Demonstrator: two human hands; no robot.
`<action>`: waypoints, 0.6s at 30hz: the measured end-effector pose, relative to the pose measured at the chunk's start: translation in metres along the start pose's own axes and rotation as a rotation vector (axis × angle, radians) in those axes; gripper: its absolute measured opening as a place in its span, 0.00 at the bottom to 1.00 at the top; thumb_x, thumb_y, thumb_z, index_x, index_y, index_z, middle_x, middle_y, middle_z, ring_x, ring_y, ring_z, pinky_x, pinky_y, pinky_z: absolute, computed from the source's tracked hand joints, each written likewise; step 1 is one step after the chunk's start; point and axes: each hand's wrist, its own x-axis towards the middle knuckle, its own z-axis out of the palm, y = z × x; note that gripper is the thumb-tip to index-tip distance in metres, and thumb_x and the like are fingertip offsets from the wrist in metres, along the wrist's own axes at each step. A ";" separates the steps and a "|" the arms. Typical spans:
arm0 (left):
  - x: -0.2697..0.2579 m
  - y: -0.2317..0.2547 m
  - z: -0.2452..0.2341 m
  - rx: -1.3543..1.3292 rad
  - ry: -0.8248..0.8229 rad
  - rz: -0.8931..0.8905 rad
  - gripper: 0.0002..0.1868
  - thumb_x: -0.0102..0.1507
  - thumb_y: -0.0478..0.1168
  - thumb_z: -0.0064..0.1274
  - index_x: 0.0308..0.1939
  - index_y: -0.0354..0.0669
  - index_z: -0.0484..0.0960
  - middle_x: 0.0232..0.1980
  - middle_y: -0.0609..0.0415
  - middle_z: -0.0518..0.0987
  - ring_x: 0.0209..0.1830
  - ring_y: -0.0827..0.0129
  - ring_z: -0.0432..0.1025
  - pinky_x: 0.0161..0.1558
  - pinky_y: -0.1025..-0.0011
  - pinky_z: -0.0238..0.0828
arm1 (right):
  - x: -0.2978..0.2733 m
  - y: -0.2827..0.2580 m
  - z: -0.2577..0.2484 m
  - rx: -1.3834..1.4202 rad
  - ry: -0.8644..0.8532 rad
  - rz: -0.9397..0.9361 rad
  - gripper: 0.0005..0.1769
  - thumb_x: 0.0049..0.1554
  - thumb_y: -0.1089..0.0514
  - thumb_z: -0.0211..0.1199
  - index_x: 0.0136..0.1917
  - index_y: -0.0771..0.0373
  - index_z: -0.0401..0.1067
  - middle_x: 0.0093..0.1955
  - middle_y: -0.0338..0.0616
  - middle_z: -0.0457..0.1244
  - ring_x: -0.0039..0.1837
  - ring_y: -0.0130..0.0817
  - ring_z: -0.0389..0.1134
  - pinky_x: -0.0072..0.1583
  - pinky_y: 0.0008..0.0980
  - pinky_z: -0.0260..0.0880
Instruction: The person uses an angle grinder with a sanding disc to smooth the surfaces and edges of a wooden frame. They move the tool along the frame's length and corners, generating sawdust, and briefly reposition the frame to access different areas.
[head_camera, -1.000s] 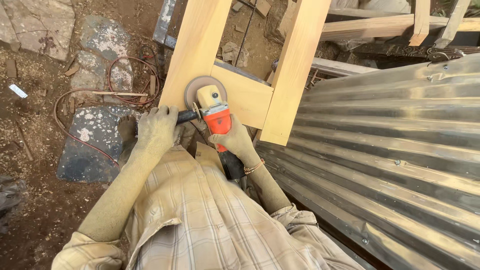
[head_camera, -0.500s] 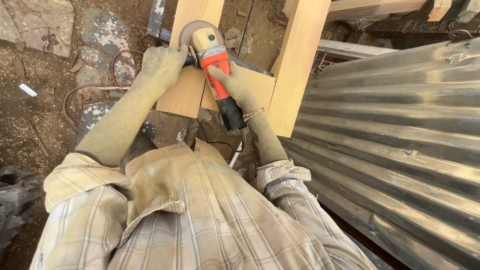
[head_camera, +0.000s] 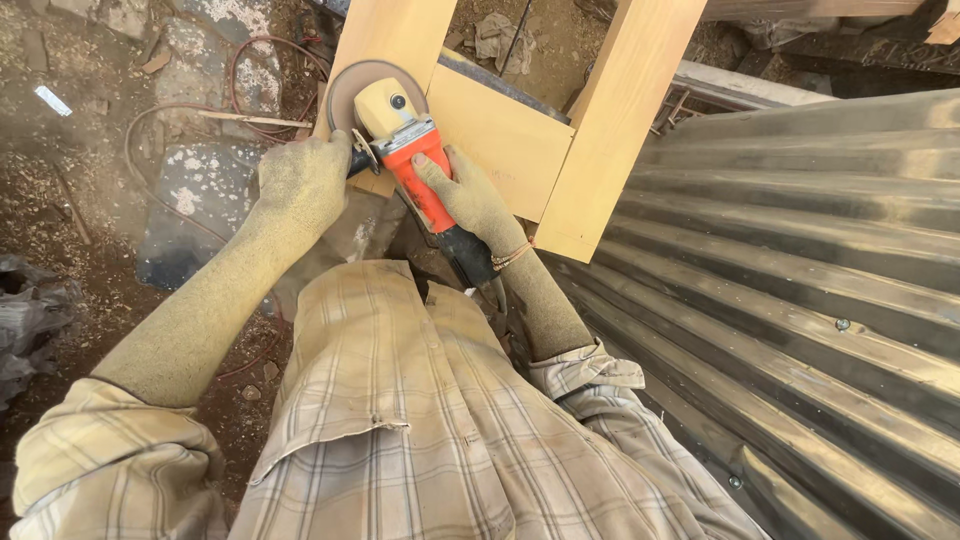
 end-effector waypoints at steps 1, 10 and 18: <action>-0.009 0.003 -0.001 -0.014 -0.045 -0.031 0.13 0.57 0.33 0.57 0.45 0.38 0.76 0.35 0.41 0.82 0.37 0.47 0.81 0.37 0.53 0.78 | -0.005 0.001 0.004 -0.032 0.009 -0.014 0.34 0.60 0.30 0.54 0.53 0.65 0.70 0.45 0.50 0.70 0.47 0.37 0.73 0.51 0.36 0.71; -0.079 0.022 0.029 -0.061 -0.116 -0.199 0.15 0.57 0.35 0.57 0.46 0.37 0.74 0.33 0.39 0.82 0.35 0.45 0.81 0.36 0.51 0.78 | -0.036 0.021 0.020 -0.215 -0.160 -0.038 0.38 0.59 0.25 0.53 0.49 0.66 0.67 0.40 0.57 0.69 0.45 0.48 0.74 0.50 0.41 0.71; -0.131 0.035 0.053 -0.087 -0.134 -0.326 0.17 0.57 0.41 0.60 0.46 0.40 0.74 0.35 0.42 0.83 0.36 0.43 0.80 0.36 0.48 0.76 | -0.064 0.024 0.038 -0.331 -0.227 -0.077 0.39 0.57 0.24 0.52 0.50 0.65 0.65 0.38 0.59 0.69 0.44 0.54 0.74 0.47 0.47 0.72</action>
